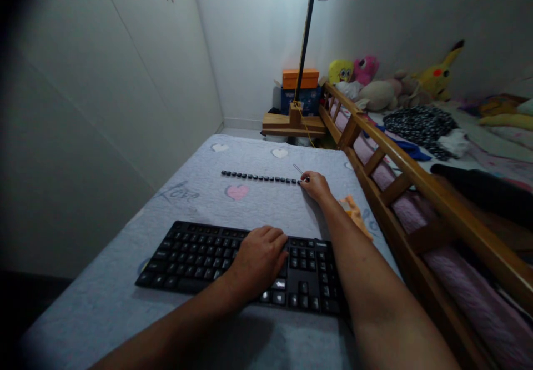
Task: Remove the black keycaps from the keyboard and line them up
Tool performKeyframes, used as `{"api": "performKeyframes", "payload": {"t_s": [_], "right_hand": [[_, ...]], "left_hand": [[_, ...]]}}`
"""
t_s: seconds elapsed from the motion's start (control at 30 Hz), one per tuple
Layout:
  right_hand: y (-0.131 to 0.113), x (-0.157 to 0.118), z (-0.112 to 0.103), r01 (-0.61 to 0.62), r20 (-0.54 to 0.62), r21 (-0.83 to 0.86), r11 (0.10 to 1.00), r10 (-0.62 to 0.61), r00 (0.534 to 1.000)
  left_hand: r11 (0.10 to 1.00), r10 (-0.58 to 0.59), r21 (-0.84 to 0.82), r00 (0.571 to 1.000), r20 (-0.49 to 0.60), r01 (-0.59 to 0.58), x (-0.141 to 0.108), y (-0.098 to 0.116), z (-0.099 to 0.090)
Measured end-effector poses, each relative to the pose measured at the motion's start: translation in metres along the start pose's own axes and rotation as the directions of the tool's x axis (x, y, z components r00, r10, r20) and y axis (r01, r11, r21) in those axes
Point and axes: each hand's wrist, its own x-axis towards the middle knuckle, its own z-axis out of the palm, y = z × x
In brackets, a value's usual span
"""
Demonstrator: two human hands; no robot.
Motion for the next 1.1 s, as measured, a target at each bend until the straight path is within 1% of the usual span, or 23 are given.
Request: {"api": "performKeyframes", "payload": {"t_s": [0.27, 0.5, 0.63, 0.73, 0.83, 0.9, 1.03, 1.07, 1.1], "right_hand": [[0.0, 0.001, -0.003, -0.011, 0.028, 0.017, 1.0, 0.01, 1.0], [0.0, 0.001, -0.003, -0.026, 0.028, 0.077, 0.997, 0.024, 0.999], [-0.003, -0.003, -0.009, -0.036, -0.006, 0.146, 0.989, 0.038, 0.999], [-0.006, -0.01, -0.022, -0.039, -0.066, 0.218, 0.975, 0.055, 0.996], [-0.01, -0.025, -0.041, -0.047, -0.123, 0.316, 0.947, 0.09, 0.988], [-0.014, -0.04, -0.056, -0.038, -0.143, 0.396, 0.918, 0.103, 0.984], [-0.027, -0.084, -0.084, 0.025, -0.167, 0.515, 0.857, 0.071, 0.983], [-0.031, -0.098, -0.089, 0.04, -0.16, 0.567, 0.823, 0.062, 0.985], [-0.034, -0.111, -0.092, 0.027, -0.119, 0.598, 0.801, 0.056, 0.991]], "left_hand": [[1.0, -0.005, 0.008, 1.0, -0.005, 0.005, 0.0, 0.0, 0.001], [1.0, 0.001, 0.012, 1.0, 0.002, -0.001, 0.0, 0.001, -0.001], [1.0, 0.002, 0.014, 1.0, 0.005, -0.002, 0.0, 0.001, -0.002], [1.0, 0.001, 0.011, 1.0, 0.01, -0.001, 0.0, 0.001, -0.002], [1.0, -0.002, 0.012, 1.0, 0.007, 0.002, -0.001, 0.001, -0.001], [1.0, 0.001, 0.018, 1.0, 0.001, -0.001, -0.001, 0.001, -0.001], [0.999, 0.002, 0.033, 1.0, 0.004, -0.002, -0.001, 0.001, 0.0], [0.999, 0.002, 0.035, 1.0, 0.004, -0.002, -0.001, 0.0, 0.0], [0.999, 0.002, 0.035, 1.0, 0.004, -0.002, -0.001, 0.0, 0.0]]}}
